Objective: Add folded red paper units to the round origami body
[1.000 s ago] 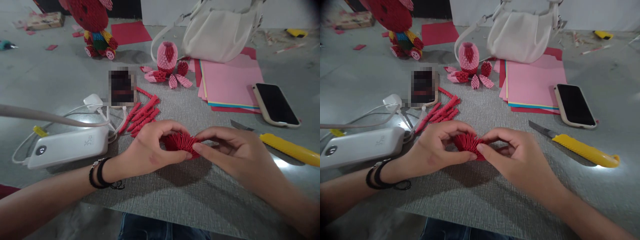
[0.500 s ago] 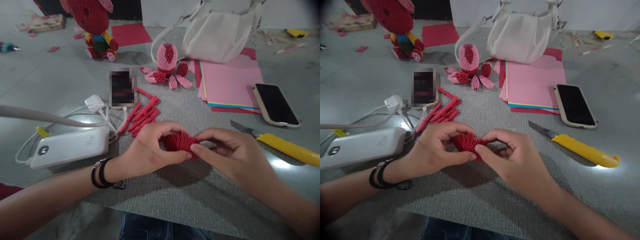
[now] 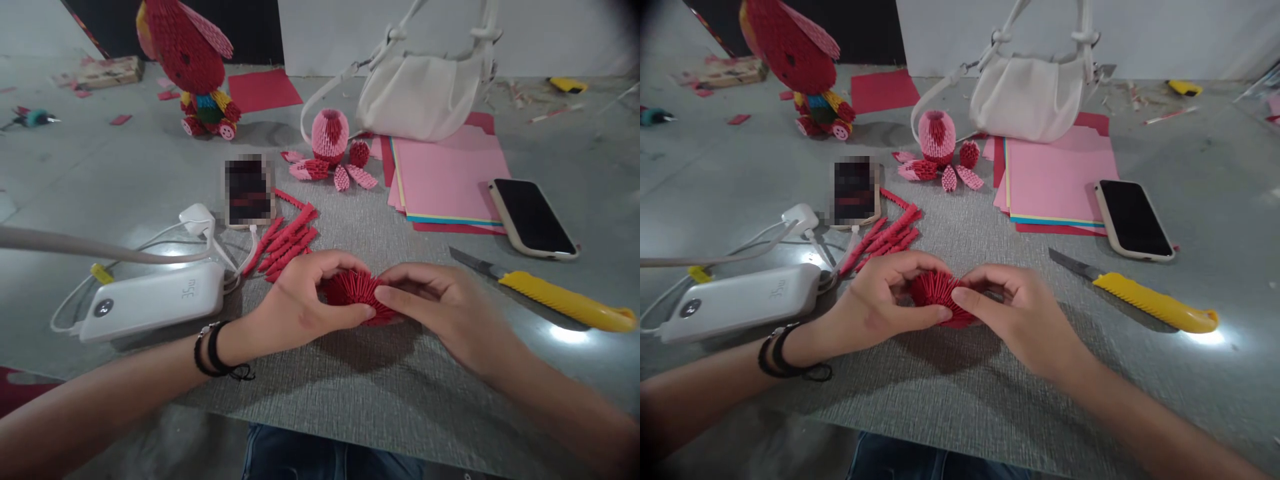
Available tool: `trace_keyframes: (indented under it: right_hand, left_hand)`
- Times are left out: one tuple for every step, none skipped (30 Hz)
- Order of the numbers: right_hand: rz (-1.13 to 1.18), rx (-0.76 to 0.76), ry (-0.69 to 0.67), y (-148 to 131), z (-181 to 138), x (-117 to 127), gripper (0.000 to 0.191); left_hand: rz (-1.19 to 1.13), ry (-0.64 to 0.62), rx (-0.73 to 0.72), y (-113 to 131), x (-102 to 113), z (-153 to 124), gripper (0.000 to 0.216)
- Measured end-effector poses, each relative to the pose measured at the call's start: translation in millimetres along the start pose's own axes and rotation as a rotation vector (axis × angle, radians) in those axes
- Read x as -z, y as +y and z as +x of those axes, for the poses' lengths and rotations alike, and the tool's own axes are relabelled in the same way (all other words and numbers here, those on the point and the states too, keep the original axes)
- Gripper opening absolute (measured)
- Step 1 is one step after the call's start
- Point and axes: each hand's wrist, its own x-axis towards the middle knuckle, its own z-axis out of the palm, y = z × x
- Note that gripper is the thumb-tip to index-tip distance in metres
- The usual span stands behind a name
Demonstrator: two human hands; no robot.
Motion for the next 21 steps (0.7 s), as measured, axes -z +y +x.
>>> trace_keyframes:
  right_hand:
    - [-0.004, -0.001, -0.002, 0, 0, 0, 0.006]
    - [-0.010, 0.003, -0.002, 0, -1, 0, 0.006]
    - [-0.021, 0.011, -0.002, 0, -1, 0, 0.006]
    - [-0.034, 0.020, -0.001, 1, -1, 0, 0.005]
    - [-0.048, 0.024, -0.001, 1, -1, 0, 0.005]
    - [-0.058, 0.025, 0.000, 1, -2, 1, 0.006]
    - [-0.062, 0.026, 0.002, 0, -2, 1, 0.008]
    - [-0.065, 0.027, 0.004, 0, -2, 2, 0.010]
    - [-0.071, 0.029, 0.003, 0, -2, 3, 0.011]
    - [-0.077, 0.032, -0.003, 0, -1, 5, 0.012]
    - [-0.077, 0.040, -0.009, 0, -1, 7, 0.014]
    - [-0.070, 0.045, -0.023, 0, 1, 9, 0.016]
    - [-0.043, 0.047, -0.041, 0, 2, 11, 0.020]
    - [0.012, 0.056, -0.037, 1, 3, 12, 0.025]
    - [0.066, 0.061, -0.053, 2, 5, 13, 0.029]
    - [0.097, 0.060, -0.063, 2, 6, 13, 0.030]
    - [0.116, 0.068, -0.053, 3, 8, 12, 0.029]
    - [0.114, 0.089, -0.031, 3, 9, 11, 0.031]
    - [0.076, 0.111, -0.008, 3, 10, 10, 0.032]
    - [0.006, 0.148, 0.022, 3, 10, 8, 0.030]
    - [-0.060, 0.179, 0.044, 3, 11, 8, 0.028]
  left_hand:
    - [-0.001, 0.000, 0.003, 0, 0, 0, 0.031]
    - [-0.005, 0.005, 0.001, 1, 0, 0, 0.032]
    - [-0.009, 0.002, 0.006, 1, 0, 0, 0.033]
    - [-0.013, -0.004, 0.012, 1, 1, 0, 0.034]
    - [-0.022, -0.004, 0.019, 2, 1, 0, 0.034]
    - [-0.024, -0.008, 0.026, 1, 1, 0, 0.035]
    - [-0.025, -0.008, 0.032, 1, 1, 0, 0.035]
    - [-0.020, -0.007, 0.037, 0, 2, 0, 0.035]
    - [-0.017, -0.005, 0.042, -2, 2, 1, 0.037]
    - [-0.024, -0.005, 0.036, -4, 2, 2, 0.038]
    - [-0.037, -0.026, 0.027, -6, 2, 4, 0.037]
    - [-0.068, -0.043, 0.027, -8, 2, 5, 0.039]
    - [-0.120, -0.022, 0.020, -10, 1, 7, 0.040]
    - [-0.197, 0.012, 0.018, -11, 1, 8, 0.042]
    - [-0.270, 0.033, 0.033, -12, 1, 10, 0.041]
    - [-0.339, 0.061, 0.038, -12, 2, 11, 0.039]
    - [-0.387, 0.089, 0.042, -12, 2, 11, 0.038]
    - [-0.408, 0.111, 0.054, -12, 2, 11, 0.040]
    - [-0.420, 0.132, 0.067, -12, 3, 11, 0.042]
    - [-0.431, 0.140, 0.078, -12, 3, 11, 0.043]
    - [-0.442, 0.136, 0.092, -12, 3, 11, 0.045]
